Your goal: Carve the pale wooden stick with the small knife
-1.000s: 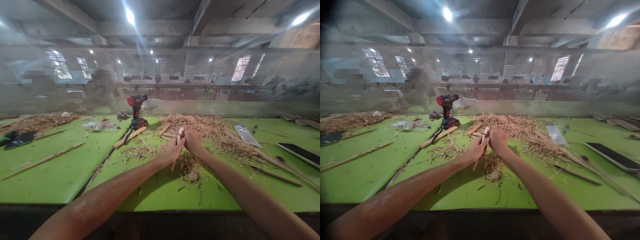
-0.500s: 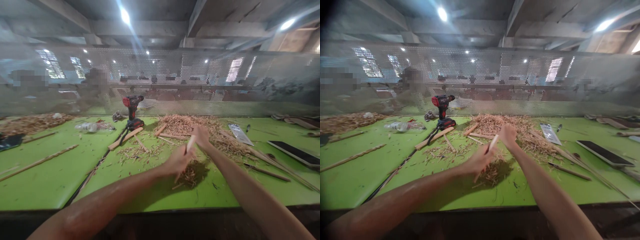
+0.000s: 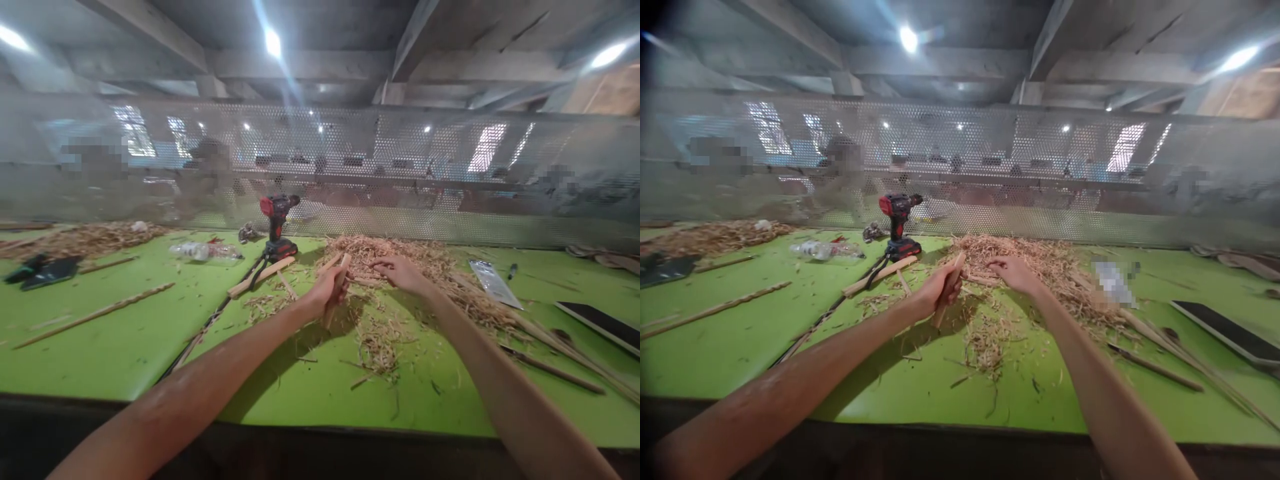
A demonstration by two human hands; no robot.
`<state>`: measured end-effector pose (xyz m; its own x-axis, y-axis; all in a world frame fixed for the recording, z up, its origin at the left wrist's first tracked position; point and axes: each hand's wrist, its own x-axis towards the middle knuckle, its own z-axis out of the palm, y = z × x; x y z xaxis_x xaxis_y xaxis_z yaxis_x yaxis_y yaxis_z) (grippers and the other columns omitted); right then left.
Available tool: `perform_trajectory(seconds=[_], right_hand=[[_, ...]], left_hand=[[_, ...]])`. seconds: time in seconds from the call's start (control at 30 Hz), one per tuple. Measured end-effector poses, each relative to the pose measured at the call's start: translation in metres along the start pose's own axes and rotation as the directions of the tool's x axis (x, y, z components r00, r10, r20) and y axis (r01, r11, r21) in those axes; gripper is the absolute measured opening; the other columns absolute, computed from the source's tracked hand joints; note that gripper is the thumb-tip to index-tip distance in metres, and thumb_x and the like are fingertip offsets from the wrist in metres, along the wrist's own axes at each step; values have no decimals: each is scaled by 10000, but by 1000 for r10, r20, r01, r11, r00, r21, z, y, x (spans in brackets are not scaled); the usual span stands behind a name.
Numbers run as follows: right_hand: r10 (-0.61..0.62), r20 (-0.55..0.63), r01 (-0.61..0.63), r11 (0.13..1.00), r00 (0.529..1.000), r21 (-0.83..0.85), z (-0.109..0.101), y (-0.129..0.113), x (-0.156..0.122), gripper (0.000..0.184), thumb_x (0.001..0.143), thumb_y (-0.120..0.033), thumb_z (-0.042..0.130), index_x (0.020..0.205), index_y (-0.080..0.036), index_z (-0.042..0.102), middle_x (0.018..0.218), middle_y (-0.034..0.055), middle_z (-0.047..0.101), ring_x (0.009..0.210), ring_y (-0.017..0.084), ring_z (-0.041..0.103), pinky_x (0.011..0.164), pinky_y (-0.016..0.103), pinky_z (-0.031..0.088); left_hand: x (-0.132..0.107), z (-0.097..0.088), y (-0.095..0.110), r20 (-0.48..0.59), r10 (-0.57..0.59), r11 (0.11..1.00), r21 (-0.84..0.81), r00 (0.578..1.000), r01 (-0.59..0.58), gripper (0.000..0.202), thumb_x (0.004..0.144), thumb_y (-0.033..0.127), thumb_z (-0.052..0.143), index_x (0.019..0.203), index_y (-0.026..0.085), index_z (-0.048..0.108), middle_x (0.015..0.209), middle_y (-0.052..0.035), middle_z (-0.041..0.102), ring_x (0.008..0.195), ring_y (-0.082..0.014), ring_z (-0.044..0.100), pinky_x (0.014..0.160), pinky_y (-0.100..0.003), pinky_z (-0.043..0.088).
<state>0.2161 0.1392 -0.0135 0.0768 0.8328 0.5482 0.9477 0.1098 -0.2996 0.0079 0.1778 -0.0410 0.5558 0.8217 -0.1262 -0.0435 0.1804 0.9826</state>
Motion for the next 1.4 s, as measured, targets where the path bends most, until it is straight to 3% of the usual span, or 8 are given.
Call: perform_trajectory(seconds=[0.1, 0.2, 0.47, 0.63, 0.77, 1.0, 1.27, 1.4], right_hand=[[-63, 121, 56, 997, 991, 60, 5, -3, 0, 248, 907, -217, 535, 985, -182, 768, 888, 67, 741, 675, 126, 599, 650, 232, 443], [-59, 104, 55, 998, 993, 42, 12, -7, -2, 288, 912, -190, 474, 1005, -164, 746, 956, 102, 724, 795, 181, 624, 741, 287, 469], [-129, 8, 127, 983, 992, 132, 26, -23, -12, 376, 994, -269, 362, 1236, -198, 641, 1205, 113, 684, 1094, 248, 637, 947, 354, 477], [-167, 23, 160, 971, 986, 177, 35, -25, -17, 386, 995, -306, 366, 1241, -273, 661, 1245, 70, 691, 1155, 241, 639, 986, 362, 492], [-194, 38, 185, 969, 980, 163, 40, -28, -15, 395, 999, -296, 364, 1270, -255, 648, 1273, 72, 678, 1156, 235, 640, 966, 346, 496], [-147, 75, 147, 989, 986, 1, 30, -39, -14, 369, 1018, -360, 381, 1125, -208, 700, 1048, 86, 748, 917, 242, 699, 732, 298, 485], [-251, 16, 251, 968, 968, 6, 29, -36, -17, 352, 1022, -292, 402, 1222, -212, 680, 1224, 75, 708, 1067, 198, 671, 867, 258, 480], [-273, 7, 273, 962, 962, -23, 33, -32, -18, 366, 1016, -284, 421, 1247, -188, 688, 1190, 92, 722, 1009, 219, 693, 812, 275, 510]], left_hand=[[1, -6, -2, 13, 37, 998, -49, 999, -37, 311, 973, 425, 540, 1070, 143, 628, 891, -25, 640, 657, -104, 588, 574, -245, 517], [7, -13, -8, -9, 93, 991, -98, 996, -93, 340, 990, 456, 493, 1053, 145, 616, 767, 14, 586, 522, -65, 485, 462, -197, 426], [25, -24, -21, -78, 89, 983, -153, 993, -100, 340, 953, 381, 588, 1199, 148, 600, 1091, -77, 650, 864, -168, 652, 733, -344, 573], [18, -25, -14, -55, 136, 973, -179, 989, -144, 300, 980, 423, 511, 1107, 171, 611, 734, 17, 591, 505, -73, 489, 461, -202, 425], [15, -25, -13, -20, 172, 972, -162, 985, -173, 303, 926, 341, 504, 1199, 247, 597, 563, 52, 539, 375, -84, 397, 371, -192, 289], [13, -26, -3, -8, 217, 965, -148, 976, -216, 475, 864, 321, 566, 1305, 146, 569, 643, 3, 645, 384, -74, 435, 395, -191, 288], [6, -21, 1, -39, 235, 949, -208, 971, -237, 434, 917, 204, 519, 1342, 128, 563, 731, -40, 716, 404, -73, 485, 408, -195, 346], [7, -20, -1, -29, 215, 951, -221, 976, -216, 403, 930, 189, 509, 1324, 118, 554, 705, -22, 689, 409, -70, 477, 407, -186, 334]])
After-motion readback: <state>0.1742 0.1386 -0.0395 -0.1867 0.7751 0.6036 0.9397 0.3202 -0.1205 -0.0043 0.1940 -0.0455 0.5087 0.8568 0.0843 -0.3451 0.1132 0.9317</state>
